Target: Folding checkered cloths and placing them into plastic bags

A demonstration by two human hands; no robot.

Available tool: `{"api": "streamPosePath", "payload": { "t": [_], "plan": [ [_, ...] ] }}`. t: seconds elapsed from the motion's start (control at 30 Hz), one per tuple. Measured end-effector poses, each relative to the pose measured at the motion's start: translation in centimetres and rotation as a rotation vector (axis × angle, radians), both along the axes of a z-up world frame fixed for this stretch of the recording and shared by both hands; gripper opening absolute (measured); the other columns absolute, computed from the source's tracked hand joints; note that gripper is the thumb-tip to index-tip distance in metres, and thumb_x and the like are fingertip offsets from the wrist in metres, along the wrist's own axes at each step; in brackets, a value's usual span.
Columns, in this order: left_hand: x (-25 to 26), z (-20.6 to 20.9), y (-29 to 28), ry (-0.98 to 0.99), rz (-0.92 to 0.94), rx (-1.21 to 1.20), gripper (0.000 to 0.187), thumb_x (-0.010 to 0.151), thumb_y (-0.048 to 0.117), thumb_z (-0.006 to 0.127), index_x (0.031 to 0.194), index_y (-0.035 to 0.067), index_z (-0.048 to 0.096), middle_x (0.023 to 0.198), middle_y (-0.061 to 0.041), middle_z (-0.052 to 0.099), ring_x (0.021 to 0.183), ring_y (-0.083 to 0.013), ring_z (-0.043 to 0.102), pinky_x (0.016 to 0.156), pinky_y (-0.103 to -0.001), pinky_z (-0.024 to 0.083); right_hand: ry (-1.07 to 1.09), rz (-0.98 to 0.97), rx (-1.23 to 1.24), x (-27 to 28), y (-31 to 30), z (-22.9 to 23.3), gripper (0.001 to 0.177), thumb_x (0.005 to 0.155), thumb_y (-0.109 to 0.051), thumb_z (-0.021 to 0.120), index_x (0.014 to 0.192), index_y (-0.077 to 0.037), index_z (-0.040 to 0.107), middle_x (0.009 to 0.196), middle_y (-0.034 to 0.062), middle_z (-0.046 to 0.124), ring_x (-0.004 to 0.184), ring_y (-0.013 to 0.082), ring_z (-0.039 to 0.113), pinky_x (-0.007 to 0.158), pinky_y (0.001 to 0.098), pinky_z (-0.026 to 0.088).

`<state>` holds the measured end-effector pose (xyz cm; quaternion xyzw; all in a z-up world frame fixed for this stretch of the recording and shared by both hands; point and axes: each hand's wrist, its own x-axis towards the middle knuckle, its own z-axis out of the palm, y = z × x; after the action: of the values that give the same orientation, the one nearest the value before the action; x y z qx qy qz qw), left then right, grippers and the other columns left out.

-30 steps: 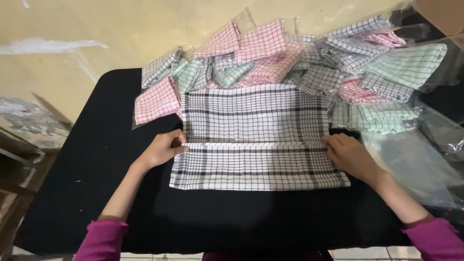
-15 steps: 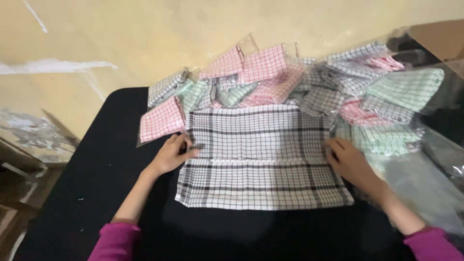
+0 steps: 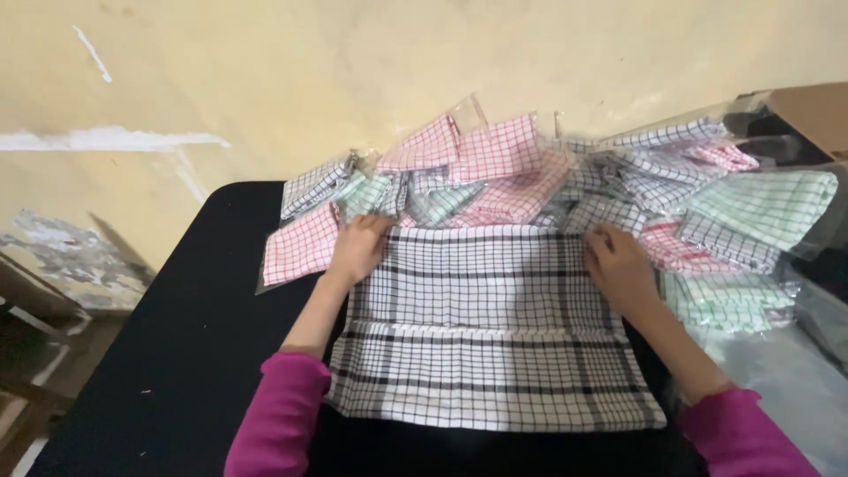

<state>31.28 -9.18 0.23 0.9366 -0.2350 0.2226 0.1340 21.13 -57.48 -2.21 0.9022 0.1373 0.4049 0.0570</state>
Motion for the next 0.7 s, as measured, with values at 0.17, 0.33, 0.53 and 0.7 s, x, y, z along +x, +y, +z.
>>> {"api": "streamPosePath", "payload": {
  "t": [0.17, 0.33, 0.53, 0.7],
  "plan": [
    [1.6, -1.4, -1.0, 0.073, 0.051, 0.133, 0.036, 0.086, 0.027, 0.072, 0.121, 0.027, 0.064, 0.121, 0.000, 0.068, 0.121, -0.0245, 0.062, 0.095, -0.050, 0.053, -0.049, -0.016, -0.004, 1.3, -1.4, -1.2, 0.034, 0.085, -0.018, 0.072, 0.118, -0.011, 0.069, 0.110, 0.0088, 0.065, 0.108, 0.0287, 0.068, 0.086, 0.0355, 0.059],
    [0.4, 0.0, -0.5, 0.031, 0.047, 0.156, 0.022, 0.088, 0.025, 0.069, 0.109, 0.025, 0.063, 0.111, 0.000, 0.068, 0.116, -0.0250, 0.063, 0.095, -0.049, 0.052, -0.109, -0.030, -0.021, 0.8, -2.3, -1.2, 0.031, 0.086, -0.016, 0.073, 0.116, -0.009, 0.068, 0.103, 0.0080, 0.064, 0.102, 0.0279, 0.068, 0.084, 0.0348, 0.058],
    [-4.4, 0.7, 3.2, -0.101, 0.009, 0.319, 0.031, 0.081, 0.029, 0.075, 0.109, 0.021, 0.062, 0.106, -0.001, 0.068, 0.112, -0.0231, 0.061, 0.098, -0.046, 0.049, -0.084, -0.015, -0.159, -5.2, -4.0, 0.1, 0.035, 0.081, -0.026, 0.070, 0.115, -0.019, 0.069, 0.100, 0.0029, 0.064, 0.104, 0.0255, 0.064, 0.086, 0.0376, 0.052],
    [-12.0, 3.1, 5.1, -0.213, -0.212, 0.268, 0.015, 0.084, 0.010, 0.060, 0.099, 0.012, 0.055, 0.094, -0.010, 0.066, 0.086, -0.0353, 0.059, 0.073, -0.047, 0.043, 0.138, 0.299, 0.064, -12.8, -1.4, 4.4, 0.009, 0.097, 0.001, 0.062, 0.104, -0.003, 0.066, 0.100, 0.0105, 0.063, 0.100, 0.0316, 0.061, 0.091, 0.0423, 0.051]
  ]
}}
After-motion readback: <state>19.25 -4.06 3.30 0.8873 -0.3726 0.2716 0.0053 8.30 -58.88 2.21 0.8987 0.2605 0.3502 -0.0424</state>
